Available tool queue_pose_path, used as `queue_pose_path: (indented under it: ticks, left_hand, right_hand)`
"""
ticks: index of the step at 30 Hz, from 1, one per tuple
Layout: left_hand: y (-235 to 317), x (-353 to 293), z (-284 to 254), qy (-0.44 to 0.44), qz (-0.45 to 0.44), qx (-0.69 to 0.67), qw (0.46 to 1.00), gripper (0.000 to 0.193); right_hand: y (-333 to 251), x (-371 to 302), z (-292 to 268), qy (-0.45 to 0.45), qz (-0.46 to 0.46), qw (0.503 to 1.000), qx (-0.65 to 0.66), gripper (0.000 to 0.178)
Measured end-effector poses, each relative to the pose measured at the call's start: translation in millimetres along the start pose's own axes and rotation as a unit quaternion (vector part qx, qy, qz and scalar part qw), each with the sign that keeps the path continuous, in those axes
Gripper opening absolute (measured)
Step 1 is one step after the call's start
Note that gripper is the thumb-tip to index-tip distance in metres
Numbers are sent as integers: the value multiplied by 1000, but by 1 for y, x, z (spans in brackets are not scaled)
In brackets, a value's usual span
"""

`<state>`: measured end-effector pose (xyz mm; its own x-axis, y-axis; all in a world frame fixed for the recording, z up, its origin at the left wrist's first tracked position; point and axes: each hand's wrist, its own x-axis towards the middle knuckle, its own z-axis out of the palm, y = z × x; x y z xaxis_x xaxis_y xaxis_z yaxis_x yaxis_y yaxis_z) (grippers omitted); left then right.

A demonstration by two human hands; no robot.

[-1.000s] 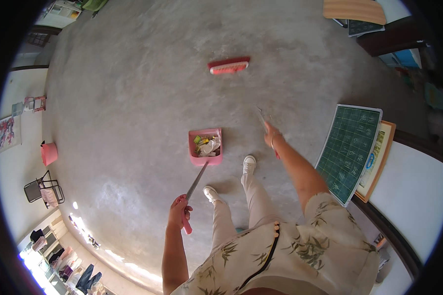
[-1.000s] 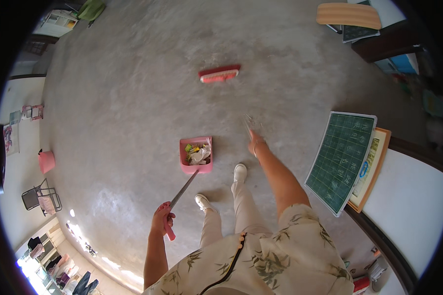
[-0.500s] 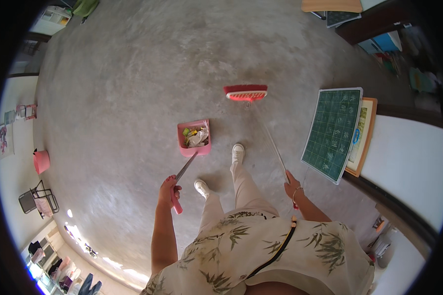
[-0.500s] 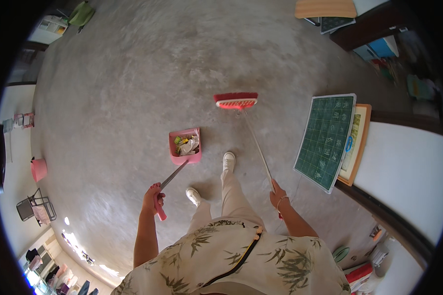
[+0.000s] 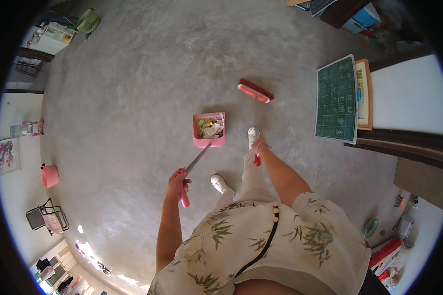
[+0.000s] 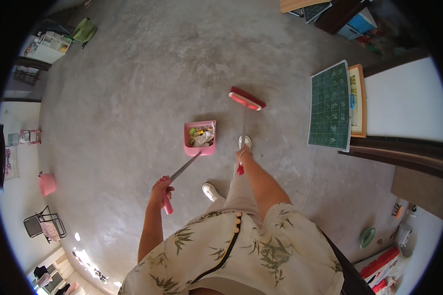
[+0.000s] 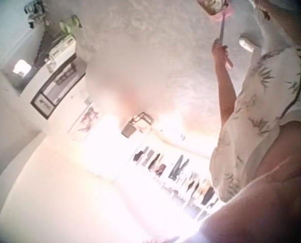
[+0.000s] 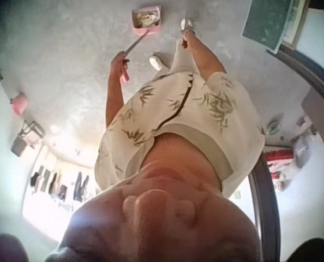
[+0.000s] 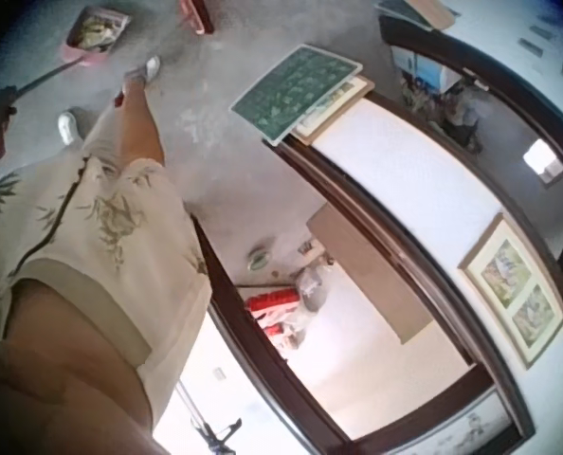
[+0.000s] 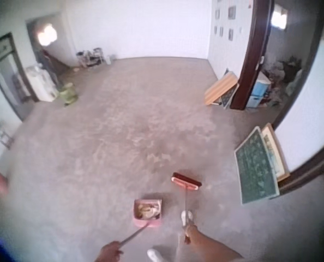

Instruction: The person sweeps the floor with a broom and collects debris into a dustpan. They move across the room, sweeping different areas and gathering the dirt into the dustpan.

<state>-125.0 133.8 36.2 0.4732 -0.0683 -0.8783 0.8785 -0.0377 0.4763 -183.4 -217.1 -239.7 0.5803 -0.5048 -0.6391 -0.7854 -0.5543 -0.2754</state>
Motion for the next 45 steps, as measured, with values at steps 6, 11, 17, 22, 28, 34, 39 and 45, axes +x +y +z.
queue_pose_path:
  ticks: [6,11,17,22,28,34,39,45]
  left_hand:
    - [-55,-48,-78,-22,37,67,997,27]
    - [-76,-64,-93,-31,23,77,996,26]
    - [-107,-66,-73,40,15,50,998,26]
    - [-136,-67,-64,85,1,24,996,26]
    - [-153,-38,-39,86,2,44,995,28]
    - [-154,-4,-74,34,-9,143,989,30]
    - [-127,-21,-187,-26,-10,233,972,32]
    - [-132,-6,-243,-94,8,286,954,30]
  right_hand:
    - [-14,-190,-11,-153,4,938,311,28]
    - [-10,-182,-11,-63,-40,961,267,33]
    - [-26,-37,2,-59,-92,993,31,40]
    - [-9,-62,7,-187,-186,937,-228,48]
    - [81,-131,-60,-316,66,925,199,56]
    - [156,-144,31,-89,-79,973,198,56]
    - [6,-189,72,-112,13,941,321,28]
    - [3,-277,169,-141,78,919,359,33]
